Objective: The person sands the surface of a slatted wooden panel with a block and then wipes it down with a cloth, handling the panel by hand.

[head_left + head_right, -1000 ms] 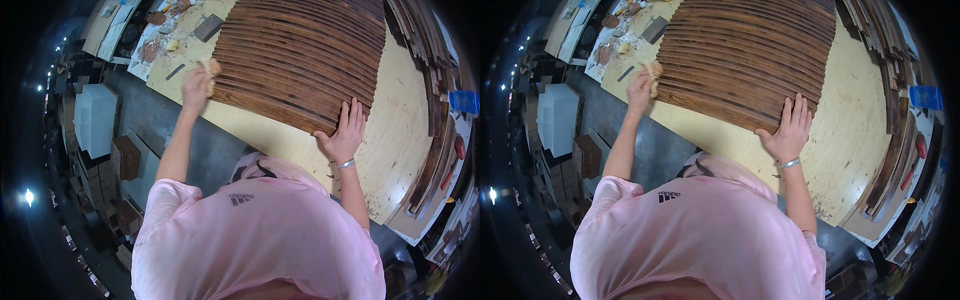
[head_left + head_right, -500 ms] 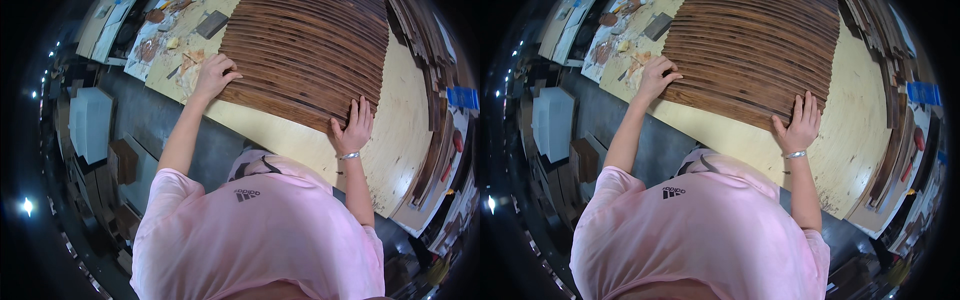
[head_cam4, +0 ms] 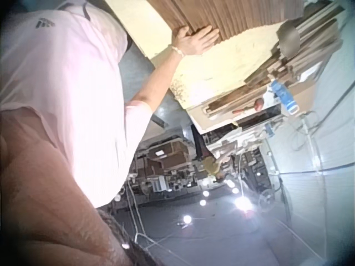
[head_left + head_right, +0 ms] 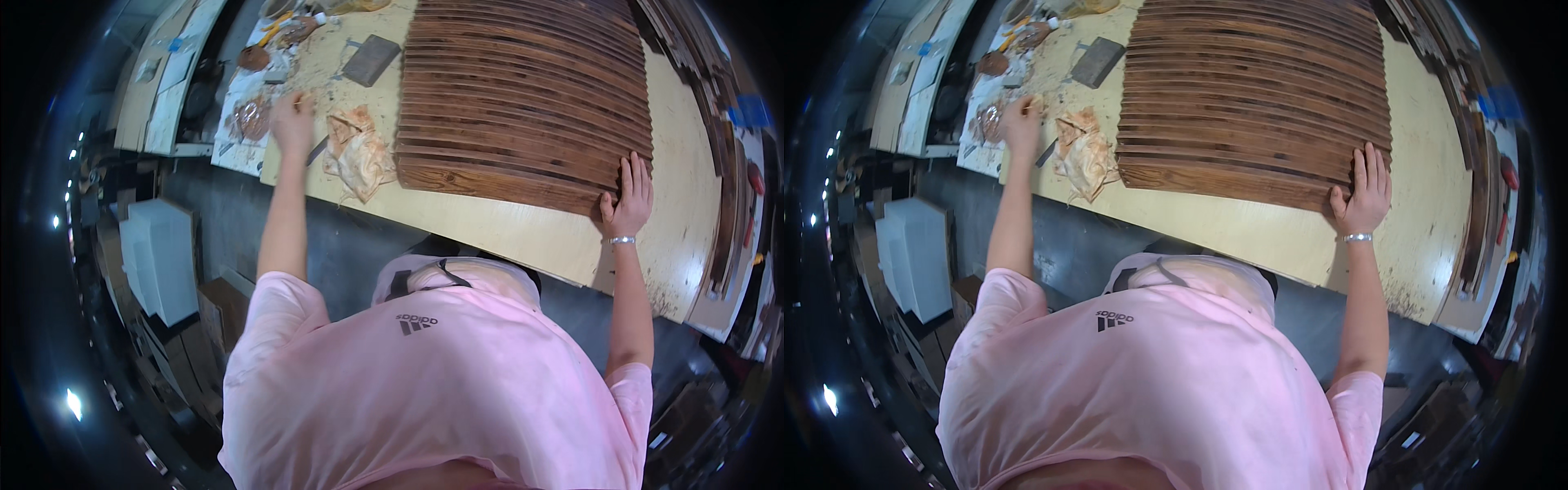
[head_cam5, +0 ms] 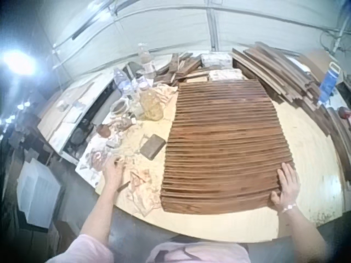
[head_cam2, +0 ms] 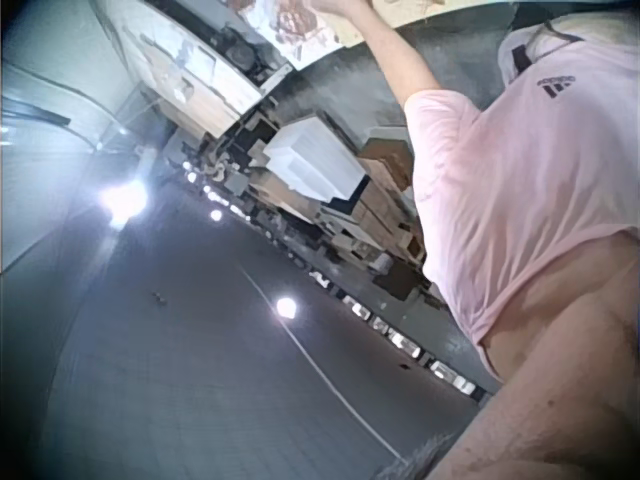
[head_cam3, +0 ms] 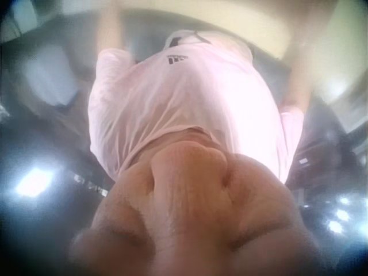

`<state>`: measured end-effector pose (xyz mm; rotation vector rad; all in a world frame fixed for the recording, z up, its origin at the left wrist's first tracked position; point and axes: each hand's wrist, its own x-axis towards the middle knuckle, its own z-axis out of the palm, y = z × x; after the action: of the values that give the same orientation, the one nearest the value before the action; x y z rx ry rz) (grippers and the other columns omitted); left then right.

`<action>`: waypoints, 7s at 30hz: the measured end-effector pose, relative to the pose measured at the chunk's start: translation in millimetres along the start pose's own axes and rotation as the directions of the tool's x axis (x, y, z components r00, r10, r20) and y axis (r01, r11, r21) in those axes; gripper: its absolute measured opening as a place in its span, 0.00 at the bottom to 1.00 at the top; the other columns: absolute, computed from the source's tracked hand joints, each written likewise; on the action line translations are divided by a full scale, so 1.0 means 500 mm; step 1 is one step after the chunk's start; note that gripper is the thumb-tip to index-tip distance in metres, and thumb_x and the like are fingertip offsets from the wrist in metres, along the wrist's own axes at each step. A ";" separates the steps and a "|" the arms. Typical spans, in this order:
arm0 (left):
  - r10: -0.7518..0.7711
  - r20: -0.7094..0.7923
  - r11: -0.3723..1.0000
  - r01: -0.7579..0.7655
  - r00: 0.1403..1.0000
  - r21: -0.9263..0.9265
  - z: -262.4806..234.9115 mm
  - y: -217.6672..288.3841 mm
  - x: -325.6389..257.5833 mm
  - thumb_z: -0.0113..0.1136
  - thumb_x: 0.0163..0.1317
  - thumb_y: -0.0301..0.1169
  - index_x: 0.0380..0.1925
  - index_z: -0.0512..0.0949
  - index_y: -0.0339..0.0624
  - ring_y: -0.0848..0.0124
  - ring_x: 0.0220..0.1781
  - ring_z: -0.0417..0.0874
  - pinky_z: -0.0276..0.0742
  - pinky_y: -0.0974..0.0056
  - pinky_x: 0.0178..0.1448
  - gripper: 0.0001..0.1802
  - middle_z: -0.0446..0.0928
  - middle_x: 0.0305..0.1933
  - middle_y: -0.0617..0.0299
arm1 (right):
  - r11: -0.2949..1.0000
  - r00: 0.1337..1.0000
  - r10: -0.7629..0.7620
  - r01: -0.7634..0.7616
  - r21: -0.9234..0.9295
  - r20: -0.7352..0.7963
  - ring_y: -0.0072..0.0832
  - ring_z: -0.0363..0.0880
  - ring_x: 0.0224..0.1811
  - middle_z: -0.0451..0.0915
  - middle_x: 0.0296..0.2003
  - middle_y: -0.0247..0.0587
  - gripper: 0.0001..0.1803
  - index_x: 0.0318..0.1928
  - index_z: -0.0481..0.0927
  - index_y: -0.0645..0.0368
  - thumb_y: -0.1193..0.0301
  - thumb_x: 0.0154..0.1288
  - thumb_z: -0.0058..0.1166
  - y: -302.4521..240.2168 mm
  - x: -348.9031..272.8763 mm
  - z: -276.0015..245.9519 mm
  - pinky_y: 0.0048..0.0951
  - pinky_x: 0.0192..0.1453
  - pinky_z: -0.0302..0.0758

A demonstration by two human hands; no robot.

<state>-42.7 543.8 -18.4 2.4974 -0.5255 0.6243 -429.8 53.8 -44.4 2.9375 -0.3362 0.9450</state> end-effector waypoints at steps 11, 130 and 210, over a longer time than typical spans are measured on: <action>0.378 0.261 0.841 -0.211 0.888 -0.499 0.007 0.191 -0.045 0.64 0.61 0.24 0.37 0.85 0.37 0.60 0.39 0.86 0.79 0.62 0.46 0.06 0.85 0.37 0.53 | 0.996 0.998 0.051 -0.048 -0.078 0.043 0.43 0.68 0.71 0.70 0.69 0.39 0.37 0.66 0.74 0.53 0.41 0.71 0.36 -0.004 -0.005 0.000 0.45 0.72 0.65; 0.900 0.434 0.382 -0.534 0.031 -0.754 -0.001 0.406 0.030 0.57 0.40 0.11 0.26 0.78 0.32 0.57 0.52 0.82 0.80 0.58 0.53 0.11 0.83 0.38 0.58 | 0.989 0.990 0.138 -0.136 -0.056 0.040 0.50 0.70 0.68 0.73 0.66 0.51 0.37 0.58 0.78 0.60 0.45 0.57 0.50 -0.024 0.008 -0.025 0.54 0.70 0.66; -0.383 0.105 0.914 0.393 0.918 -0.100 -0.101 0.395 -0.186 0.50 0.73 0.29 0.47 0.80 0.30 0.60 0.34 0.85 0.77 0.58 0.40 0.14 0.83 0.34 0.45 | 0.821 0.959 0.169 -0.265 0.506 0.227 0.52 0.68 0.67 0.72 0.64 0.52 0.22 0.52 0.79 0.62 0.69 0.56 0.62 0.029 0.074 -0.065 0.51 0.70 0.64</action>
<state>-228.6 436.9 46.8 2.4230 -0.0804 0.3231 -422.4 36.0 3.1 3.5723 -0.4992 0.9330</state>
